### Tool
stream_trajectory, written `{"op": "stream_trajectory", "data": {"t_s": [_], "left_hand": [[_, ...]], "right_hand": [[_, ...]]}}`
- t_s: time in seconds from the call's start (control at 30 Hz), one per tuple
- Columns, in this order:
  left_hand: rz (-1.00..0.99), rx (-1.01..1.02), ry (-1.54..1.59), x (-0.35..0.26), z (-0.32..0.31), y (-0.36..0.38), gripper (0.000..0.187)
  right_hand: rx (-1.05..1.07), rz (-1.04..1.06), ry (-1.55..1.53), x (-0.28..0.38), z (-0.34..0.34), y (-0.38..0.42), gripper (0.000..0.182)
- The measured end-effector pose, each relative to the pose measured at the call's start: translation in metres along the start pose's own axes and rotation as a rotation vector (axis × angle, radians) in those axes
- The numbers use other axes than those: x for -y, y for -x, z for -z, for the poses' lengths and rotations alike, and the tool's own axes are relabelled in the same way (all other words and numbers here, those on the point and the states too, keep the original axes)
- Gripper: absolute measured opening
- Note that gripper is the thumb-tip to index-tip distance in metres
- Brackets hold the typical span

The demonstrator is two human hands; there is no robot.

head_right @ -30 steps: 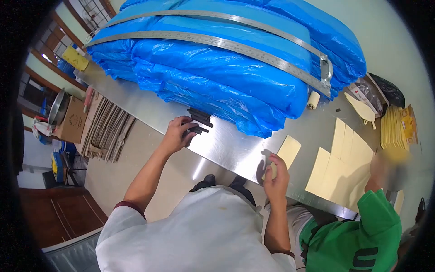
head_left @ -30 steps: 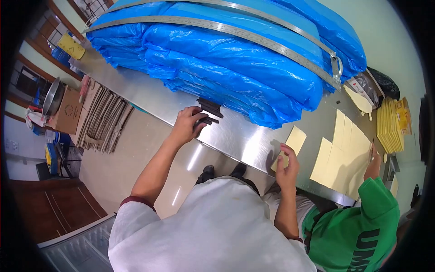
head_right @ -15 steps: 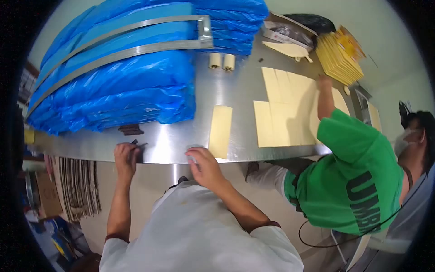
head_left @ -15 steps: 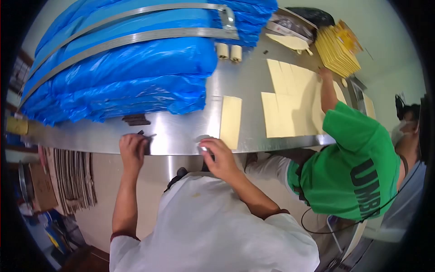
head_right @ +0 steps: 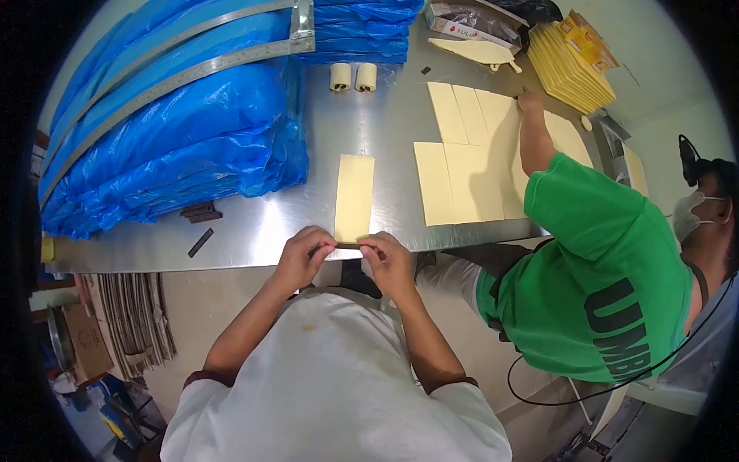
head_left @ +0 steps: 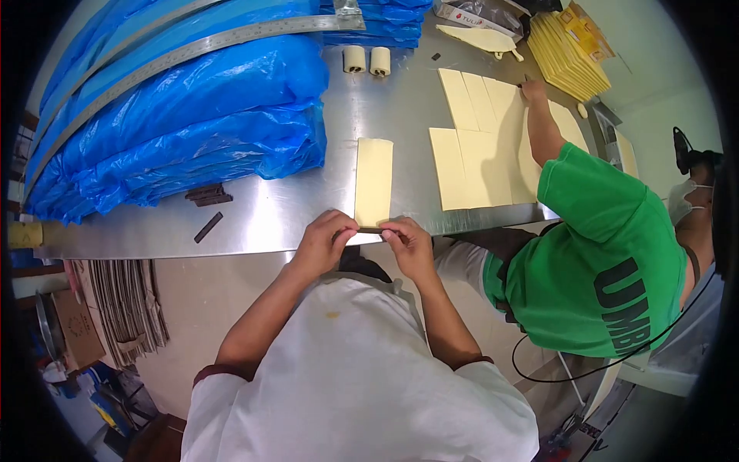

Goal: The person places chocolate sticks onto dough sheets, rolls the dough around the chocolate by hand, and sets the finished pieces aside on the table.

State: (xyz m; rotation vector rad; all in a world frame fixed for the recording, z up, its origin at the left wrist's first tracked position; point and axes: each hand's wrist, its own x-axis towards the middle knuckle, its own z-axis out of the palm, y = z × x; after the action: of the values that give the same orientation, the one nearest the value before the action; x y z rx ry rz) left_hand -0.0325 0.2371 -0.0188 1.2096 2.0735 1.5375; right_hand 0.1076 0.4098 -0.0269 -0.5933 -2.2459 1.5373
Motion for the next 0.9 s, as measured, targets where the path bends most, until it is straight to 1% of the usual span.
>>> {"op": "stream_trajectory", "data": {"t_s": [0.07, 0.17, 0.3, 0.47, 0.6, 0.67, 0.77, 0.8, 0.87, 0.9], "left_hand": [[0.025, -0.01, -0.002, 0.0, -0.002, -0.004, 0.008], [0.018, -0.008, -0.065, 0.002, -0.001, -0.006, 0.009], [-0.005, -0.031, -0.11, -0.003, -0.002, -0.007, 0.012], [-0.012, 0.008, -0.136, -0.005, -0.001, -0.005, 0.014], [-0.019, 0.025, -0.158, -0.001, -0.002, -0.003, 0.014], [-0.035, 0.007, -0.192, -0.001, -0.004, -0.001, 0.016], [-0.047, -0.044, -0.223, -0.007, -0.007, -0.002, 0.019], [-0.047, -0.064, -0.23, -0.01, -0.008, -0.002, 0.02], [-0.073, 0.004, -0.298, -0.006, -0.006, 0.0, 0.023], [-0.086, 0.039, -0.332, -0.004, -0.006, 0.0, 0.025]], "right_hand": [[-0.086, -0.094, -0.058, 0.007, -0.004, -0.001, 0.014], [-0.08, -0.014, -0.029, 0.005, 0.0, -0.004, 0.01], [-0.068, -0.054, 0.039, 0.004, 0.003, -0.004, 0.008], [-0.073, -0.083, 0.045, 0.005, 0.004, -0.007, 0.009], [-0.055, 0.001, 0.153, 0.009, 0.006, -0.008, 0.011], [-0.048, 0.053, 0.237, 0.012, 0.008, -0.008, 0.012], [-0.096, 0.083, 0.242, 0.019, 0.005, -0.003, 0.017], [-0.075, 0.2, 0.295, 0.018, 0.006, -0.003, 0.019], [-0.032, 0.431, 0.398, 0.017, 0.009, -0.006, 0.025], [-0.005, 0.416, 0.402, 0.015, 0.01, -0.006, 0.026]]}}
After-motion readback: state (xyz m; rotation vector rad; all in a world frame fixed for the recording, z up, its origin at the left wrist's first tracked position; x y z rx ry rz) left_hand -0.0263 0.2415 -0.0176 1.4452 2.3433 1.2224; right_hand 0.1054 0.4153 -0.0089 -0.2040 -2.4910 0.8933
